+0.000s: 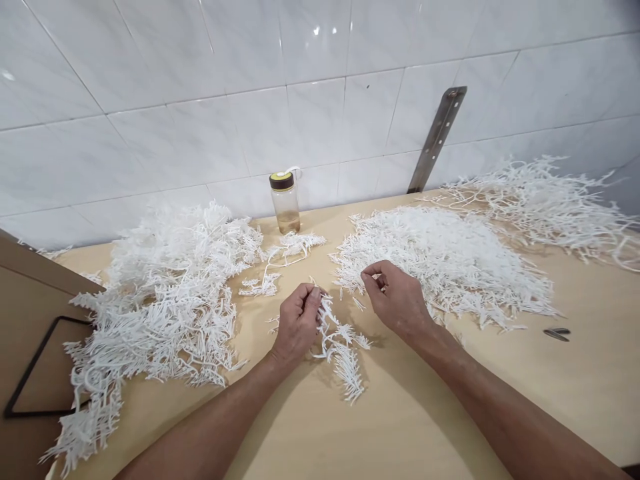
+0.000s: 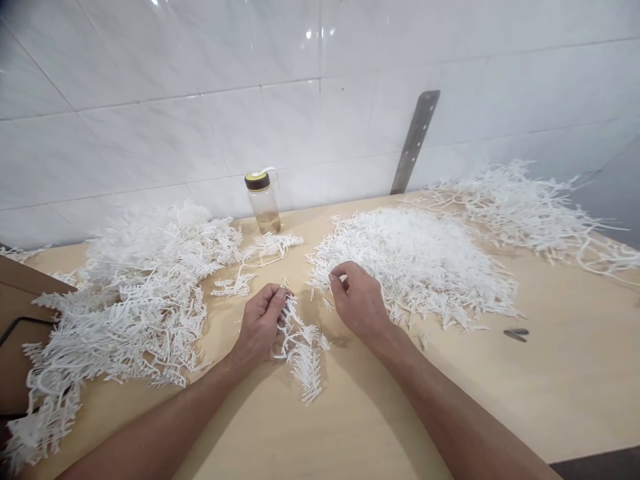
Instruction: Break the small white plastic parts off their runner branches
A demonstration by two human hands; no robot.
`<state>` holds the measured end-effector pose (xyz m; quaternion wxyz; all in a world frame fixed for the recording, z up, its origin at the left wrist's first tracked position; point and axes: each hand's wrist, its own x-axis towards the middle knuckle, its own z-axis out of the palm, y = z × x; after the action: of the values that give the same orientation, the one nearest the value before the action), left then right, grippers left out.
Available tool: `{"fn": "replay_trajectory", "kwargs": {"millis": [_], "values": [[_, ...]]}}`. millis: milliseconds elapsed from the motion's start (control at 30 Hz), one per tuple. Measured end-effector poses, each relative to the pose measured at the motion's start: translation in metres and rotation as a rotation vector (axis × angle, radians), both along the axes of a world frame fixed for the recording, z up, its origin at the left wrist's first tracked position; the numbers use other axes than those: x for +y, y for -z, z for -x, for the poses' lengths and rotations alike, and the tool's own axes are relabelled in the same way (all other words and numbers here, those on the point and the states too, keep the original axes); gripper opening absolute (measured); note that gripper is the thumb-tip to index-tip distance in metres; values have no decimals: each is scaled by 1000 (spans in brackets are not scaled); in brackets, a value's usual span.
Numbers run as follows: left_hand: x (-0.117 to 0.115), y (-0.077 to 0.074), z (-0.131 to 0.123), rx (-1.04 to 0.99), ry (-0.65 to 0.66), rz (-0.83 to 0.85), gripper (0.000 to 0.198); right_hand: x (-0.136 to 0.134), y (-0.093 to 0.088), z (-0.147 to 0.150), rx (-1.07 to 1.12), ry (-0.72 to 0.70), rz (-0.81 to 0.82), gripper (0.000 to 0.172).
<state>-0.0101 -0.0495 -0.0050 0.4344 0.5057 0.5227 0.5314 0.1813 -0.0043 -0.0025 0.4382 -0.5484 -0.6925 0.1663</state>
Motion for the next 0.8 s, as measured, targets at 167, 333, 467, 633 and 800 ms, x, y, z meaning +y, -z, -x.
{"fn": "replay_trajectory", "kwargs": {"millis": [167, 333, 467, 633, 800], "values": [[-7, -4, 6, -69, 47, 6, 31, -13, -5, 8, 332, -539, 427, 28], [-24, -7, 0, 267, 375, -252, 29, -6, 9, 17, 201, -593, 204, 24], [-27, -6, -5, 365, 423, -327, 22, 2, 9, 13, 107, -390, -126, 29], [-26, -5, -2, 241, 210, -241, 26, -9, -1, 20, 221, -429, 42, 35], [-30, -5, -2, 247, 227, -325, 28, -1, -2, 43, 256, -723, 301, 38]]}}
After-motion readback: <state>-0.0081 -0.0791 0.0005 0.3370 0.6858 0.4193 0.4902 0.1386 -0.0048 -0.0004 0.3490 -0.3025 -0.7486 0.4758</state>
